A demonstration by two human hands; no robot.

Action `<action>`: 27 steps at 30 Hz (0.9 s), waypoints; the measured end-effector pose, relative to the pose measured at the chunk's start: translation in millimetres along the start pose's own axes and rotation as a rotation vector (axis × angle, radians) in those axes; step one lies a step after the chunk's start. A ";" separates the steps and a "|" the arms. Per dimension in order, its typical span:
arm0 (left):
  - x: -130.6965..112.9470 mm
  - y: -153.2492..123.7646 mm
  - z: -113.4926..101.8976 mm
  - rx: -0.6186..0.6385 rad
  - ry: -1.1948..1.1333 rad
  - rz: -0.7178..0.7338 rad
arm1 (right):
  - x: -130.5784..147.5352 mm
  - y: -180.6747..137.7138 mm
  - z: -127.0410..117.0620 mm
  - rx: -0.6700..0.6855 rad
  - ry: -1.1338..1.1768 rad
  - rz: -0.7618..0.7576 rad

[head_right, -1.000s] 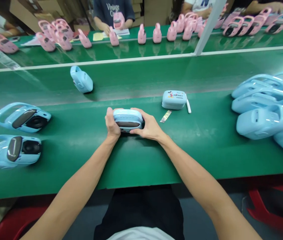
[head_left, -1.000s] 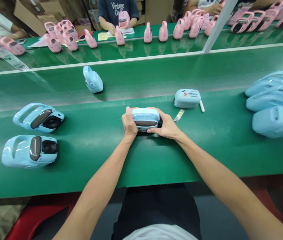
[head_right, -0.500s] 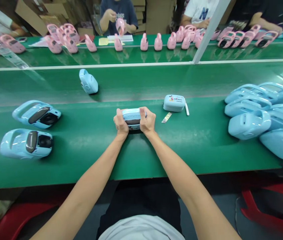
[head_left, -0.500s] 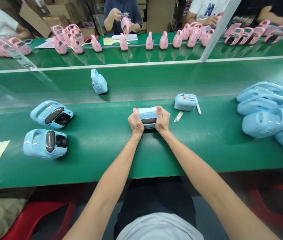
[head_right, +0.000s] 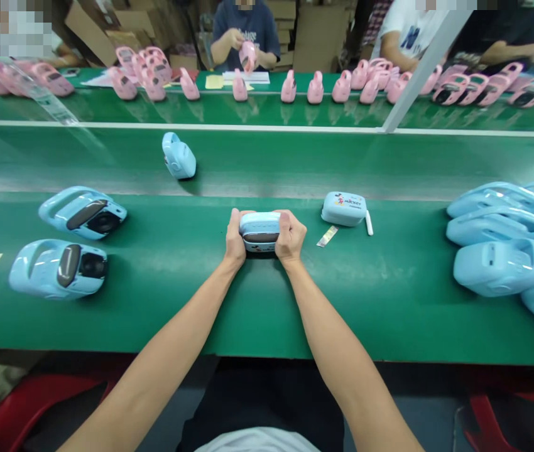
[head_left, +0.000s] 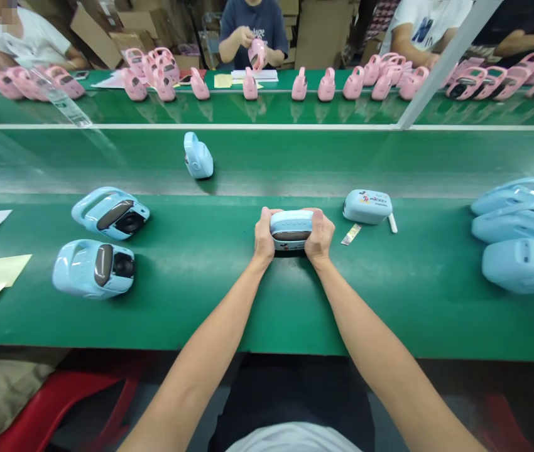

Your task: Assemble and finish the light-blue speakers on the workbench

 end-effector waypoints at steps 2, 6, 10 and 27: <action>-1.3 3.8 -12.5 0.168 -0.009 -0.027 | -1.5 -1.1 -1.3 0.012 0.035 0.030; -15.2 -1.4 -34.8 0.397 0.263 -0.002 | -4.9 -1.1 -1.4 0.029 0.093 0.108; -32.4 -16.0 -29.7 0.332 0.449 0.055 | -7.9 3.6 2.1 -0.069 0.275 0.279; -56.1 -32.8 5.8 0.184 0.579 0.363 | -11.5 14.8 -0.2 -0.202 0.673 0.620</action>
Point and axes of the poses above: each hand's wrist, its own y-axis towards the middle knuckle, its own z-axis out of the palm, x = y × z, the point moved 1 cm from there along y, towards the middle knuckle, and after that the axes turned 12 degrees about -z, right-handed, at the moved point
